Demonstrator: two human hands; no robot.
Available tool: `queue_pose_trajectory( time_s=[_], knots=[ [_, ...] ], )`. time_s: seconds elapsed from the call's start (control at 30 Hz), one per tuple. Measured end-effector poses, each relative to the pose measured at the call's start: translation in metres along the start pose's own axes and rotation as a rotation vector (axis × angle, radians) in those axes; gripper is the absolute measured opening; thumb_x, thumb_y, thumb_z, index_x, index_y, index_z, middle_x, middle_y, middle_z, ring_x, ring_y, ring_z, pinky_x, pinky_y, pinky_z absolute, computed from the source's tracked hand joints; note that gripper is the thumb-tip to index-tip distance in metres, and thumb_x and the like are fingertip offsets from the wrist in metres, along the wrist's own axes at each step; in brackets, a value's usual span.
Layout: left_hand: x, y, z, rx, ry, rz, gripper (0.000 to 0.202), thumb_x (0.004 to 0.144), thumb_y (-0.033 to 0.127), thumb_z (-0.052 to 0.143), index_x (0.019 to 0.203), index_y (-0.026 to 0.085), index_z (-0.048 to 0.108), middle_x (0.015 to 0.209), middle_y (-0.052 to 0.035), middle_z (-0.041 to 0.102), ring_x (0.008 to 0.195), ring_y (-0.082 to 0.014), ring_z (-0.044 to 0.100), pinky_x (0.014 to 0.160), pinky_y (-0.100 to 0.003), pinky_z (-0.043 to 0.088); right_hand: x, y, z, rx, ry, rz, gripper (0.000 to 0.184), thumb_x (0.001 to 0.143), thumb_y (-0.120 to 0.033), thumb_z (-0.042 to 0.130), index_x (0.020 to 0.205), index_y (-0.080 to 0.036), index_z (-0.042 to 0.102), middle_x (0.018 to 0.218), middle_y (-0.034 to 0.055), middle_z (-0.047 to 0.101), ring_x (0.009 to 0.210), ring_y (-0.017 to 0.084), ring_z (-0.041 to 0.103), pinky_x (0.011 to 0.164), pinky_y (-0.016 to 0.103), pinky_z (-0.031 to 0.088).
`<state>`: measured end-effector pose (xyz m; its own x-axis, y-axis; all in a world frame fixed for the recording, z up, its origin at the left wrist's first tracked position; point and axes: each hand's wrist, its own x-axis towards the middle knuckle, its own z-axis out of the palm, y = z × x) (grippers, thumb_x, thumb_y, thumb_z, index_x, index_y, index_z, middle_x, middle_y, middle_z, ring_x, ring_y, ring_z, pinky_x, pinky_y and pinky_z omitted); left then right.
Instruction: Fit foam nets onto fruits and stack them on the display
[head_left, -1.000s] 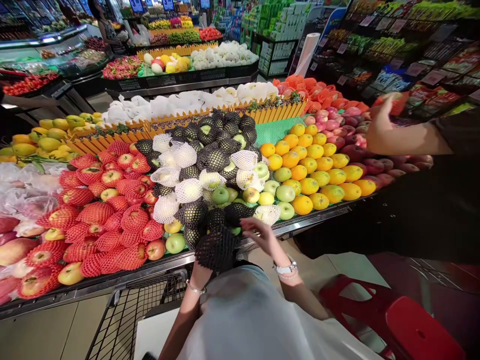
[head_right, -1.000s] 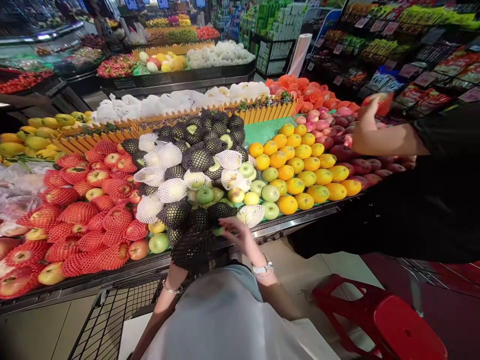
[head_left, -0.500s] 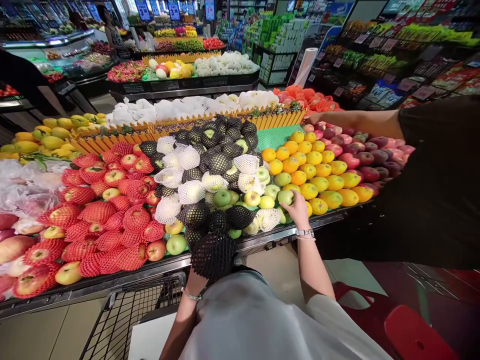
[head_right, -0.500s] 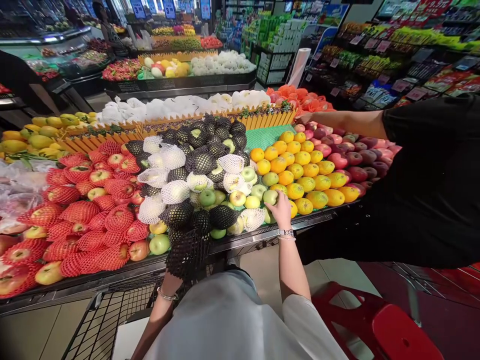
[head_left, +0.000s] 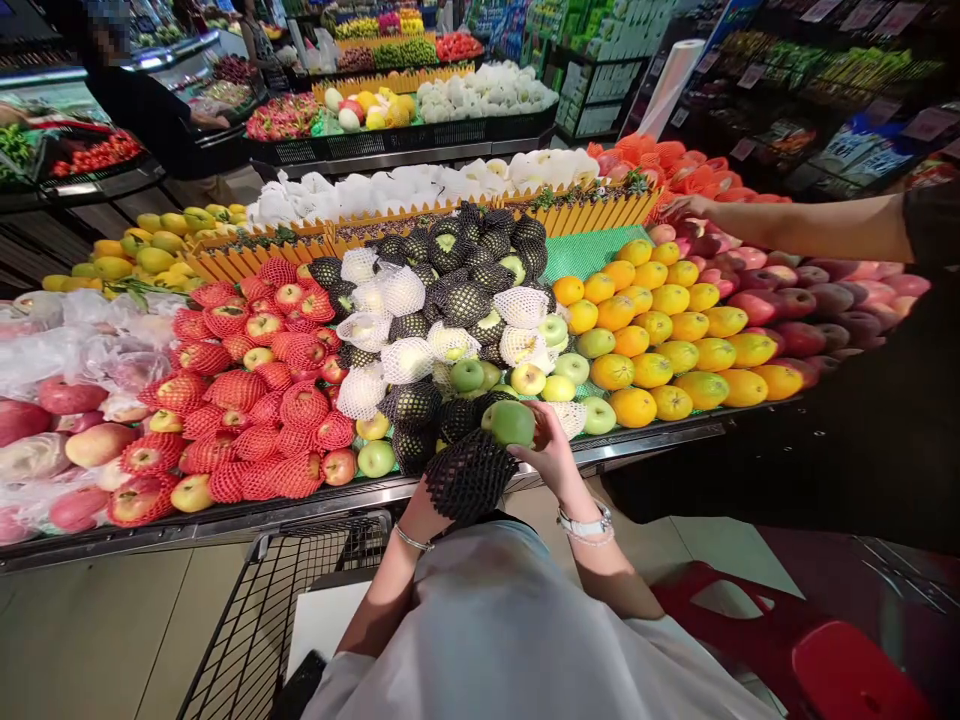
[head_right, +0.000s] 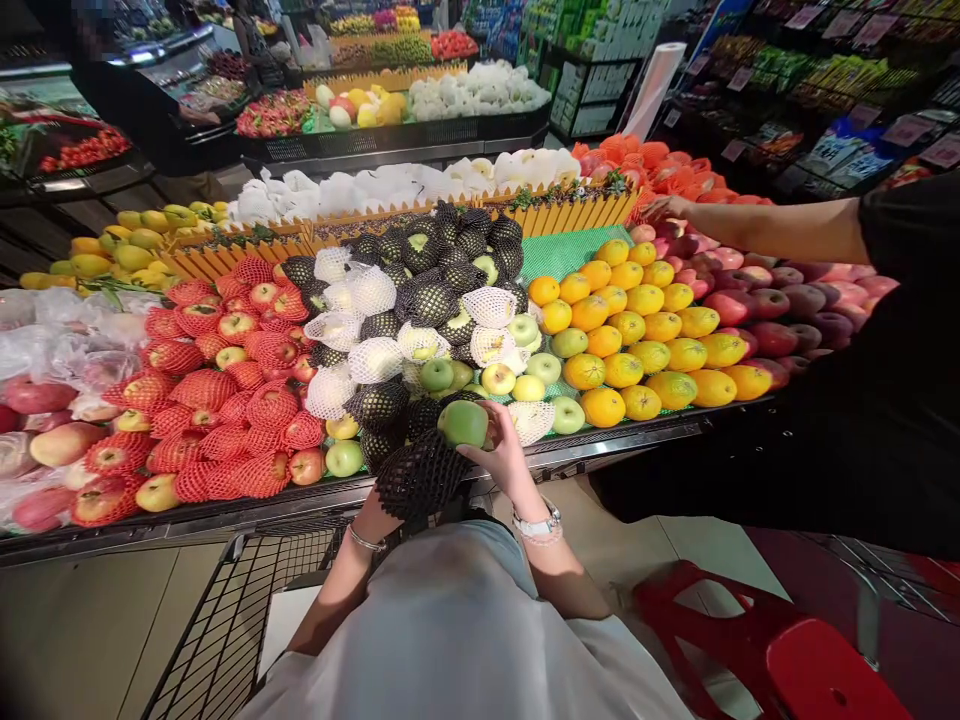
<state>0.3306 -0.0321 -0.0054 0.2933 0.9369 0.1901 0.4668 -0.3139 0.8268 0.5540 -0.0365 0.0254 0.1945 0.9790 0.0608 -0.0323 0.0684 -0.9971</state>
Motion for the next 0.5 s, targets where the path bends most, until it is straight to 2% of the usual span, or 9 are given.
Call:
queue_pose_trajectory(
  time_s=[0.1, 0.17, 0.27, 0.37, 0.5],
  knots=[
    [-0.001, 0.0, -0.004, 0.081, -0.232, 0.177, 0.028, 0.083, 0.032, 0.054, 0.106, 0.03, 0.07, 0.112, -0.0019, 0.073, 0.121, -0.0246, 0.057, 0.1, -0.04, 0.049, -0.003, 0.005, 0.0, -0.114, -0.045, -0.012, 0.06, 0.066, -0.028, 0.075, 0.12, -0.023, 0.05, 0.126, 0.0102, 0.055, 0.108, 0.025, 0.057, 0.096, 0.042, 0.047],
    [-0.002, 0.003, -0.006, 0.134, -0.302, 0.236, 0.035, 0.086, 0.027, 0.047, 0.114, 0.025, 0.068, 0.117, -0.0038, 0.071, 0.122, -0.0241, 0.057, 0.105, -0.041, 0.045, -0.006, 0.004, -0.004, -0.159, -0.089, -0.014, 0.059, 0.068, -0.025, 0.074, 0.123, -0.023, 0.051, 0.125, 0.0097, 0.057, 0.109, 0.025, 0.057, 0.099, 0.043, 0.045],
    [0.0, 0.011, -0.004, 0.131, -0.291, 0.216, 0.04, 0.088, 0.023, 0.038, 0.117, 0.017, 0.066, 0.119, -0.0077, 0.07, 0.123, -0.0232, 0.056, 0.107, -0.04, 0.043, -0.012, -0.003, -0.009, -0.069, -0.235, -0.007, 0.064, 0.068, -0.027, 0.076, 0.127, -0.024, 0.052, 0.128, 0.0089, 0.057, 0.116, 0.027, 0.055, 0.104, 0.044, 0.042],
    [0.001, 0.017, 0.002, 0.059, -0.269, 0.167, 0.04, 0.088, 0.024, 0.037, 0.113, 0.016, 0.067, 0.111, -0.0092, 0.072, 0.118, -0.0207, 0.06, 0.105, -0.034, 0.046, -0.017, -0.012, -0.011, 0.04, -0.387, 0.0, 0.066, 0.069, -0.036, 0.078, 0.13, -0.025, 0.054, 0.133, 0.0072, 0.057, 0.123, 0.03, 0.052, 0.107, 0.044, 0.039],
    [-0.002, 0.017, 0.008, -0.01, -0.125, 0.104, 0.034, 0.086, 0.034, 0.045, 0.103, 0.019, 0.07, 0.095, -0.0068, 0.076, 0.1, -0.0192, 0.067, 0.096, -0.032, 0.052, -0.02, -0.016, -0.011, 0.045, -0.411, 0.009, 0.064, 0.077, -0.044, 0.071, 0.136, -0.027, 0.053, 0.139, 0.0049, 0.054, 0.13, 0.031, 0.047, 0.112, 0.046, 0.034]
  ],
)
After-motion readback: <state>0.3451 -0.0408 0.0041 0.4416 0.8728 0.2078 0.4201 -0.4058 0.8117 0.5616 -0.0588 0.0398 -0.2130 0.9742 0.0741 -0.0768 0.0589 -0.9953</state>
